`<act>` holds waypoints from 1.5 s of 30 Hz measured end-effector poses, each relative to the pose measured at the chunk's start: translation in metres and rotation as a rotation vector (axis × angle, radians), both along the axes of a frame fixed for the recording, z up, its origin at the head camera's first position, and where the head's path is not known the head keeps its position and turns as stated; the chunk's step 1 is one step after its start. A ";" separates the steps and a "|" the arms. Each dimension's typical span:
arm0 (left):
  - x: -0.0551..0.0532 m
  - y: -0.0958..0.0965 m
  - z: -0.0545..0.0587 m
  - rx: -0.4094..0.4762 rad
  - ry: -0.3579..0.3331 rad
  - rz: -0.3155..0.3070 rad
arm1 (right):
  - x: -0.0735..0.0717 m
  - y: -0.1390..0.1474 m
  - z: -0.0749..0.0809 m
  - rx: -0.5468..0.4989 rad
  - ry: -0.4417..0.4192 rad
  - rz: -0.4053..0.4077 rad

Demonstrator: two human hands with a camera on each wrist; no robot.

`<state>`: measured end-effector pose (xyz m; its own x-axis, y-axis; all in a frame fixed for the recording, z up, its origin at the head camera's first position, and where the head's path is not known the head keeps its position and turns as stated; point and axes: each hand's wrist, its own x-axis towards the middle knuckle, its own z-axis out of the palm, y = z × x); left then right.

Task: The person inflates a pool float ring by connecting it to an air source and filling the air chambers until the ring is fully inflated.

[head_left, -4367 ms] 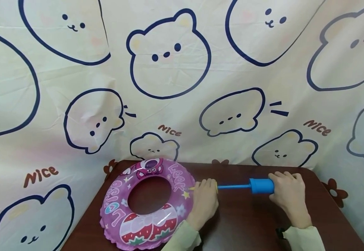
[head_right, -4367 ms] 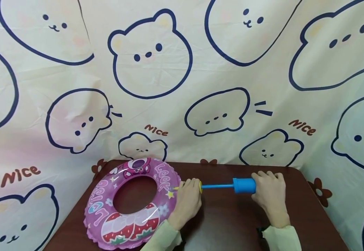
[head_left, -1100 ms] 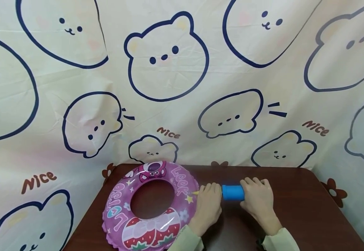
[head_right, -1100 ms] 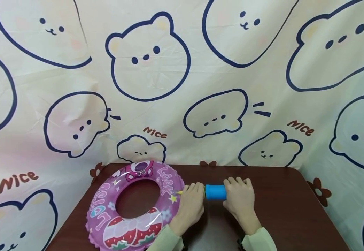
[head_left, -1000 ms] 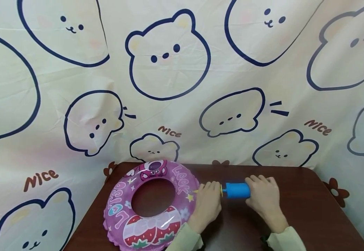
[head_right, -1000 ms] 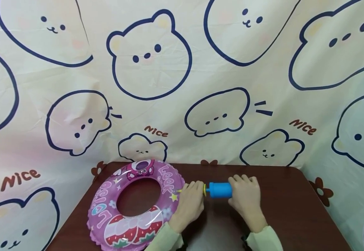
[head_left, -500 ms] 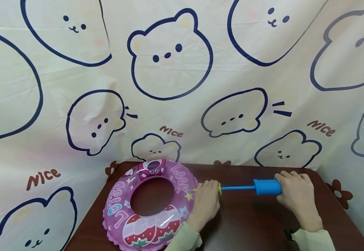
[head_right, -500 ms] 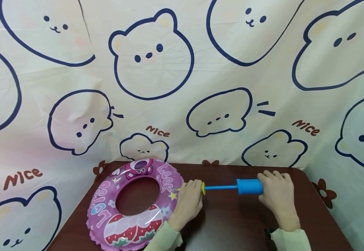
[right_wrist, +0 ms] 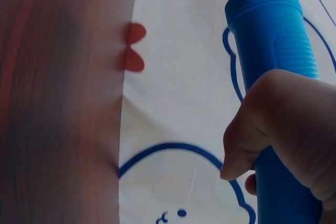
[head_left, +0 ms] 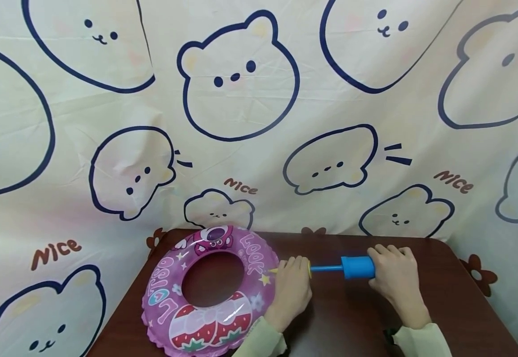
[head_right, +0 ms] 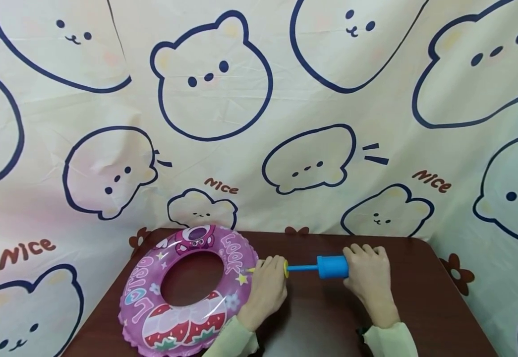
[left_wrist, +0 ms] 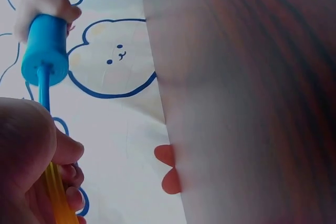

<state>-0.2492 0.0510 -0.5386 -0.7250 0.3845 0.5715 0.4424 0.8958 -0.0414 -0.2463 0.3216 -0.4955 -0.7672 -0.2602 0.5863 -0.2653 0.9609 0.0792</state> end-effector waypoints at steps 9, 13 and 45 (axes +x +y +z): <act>0.007 0.002 -0.001 0.000 -0.003 0.006 | 0.002 -0.033 -0.010 0.027 -0.022 0.016; 0.009 0.003 -0.002 -0.021 -0.018 0.016 | 0.005 -0.045 -0.013 0.027 -0.045 0.011; 0.034 -0.094 0.045 0.349 -0.580 0.055 | 0.003 -0.061 0.003 0.085 -0.183 0.093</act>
<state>-0.2157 -0.0431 -0.4934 -0.9649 0.2021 0.1678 0.2593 0.8355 0.4845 -0.2434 0.2601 -0.4927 -0.8292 -0.3771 0.4126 -0.3698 0.9236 0.1009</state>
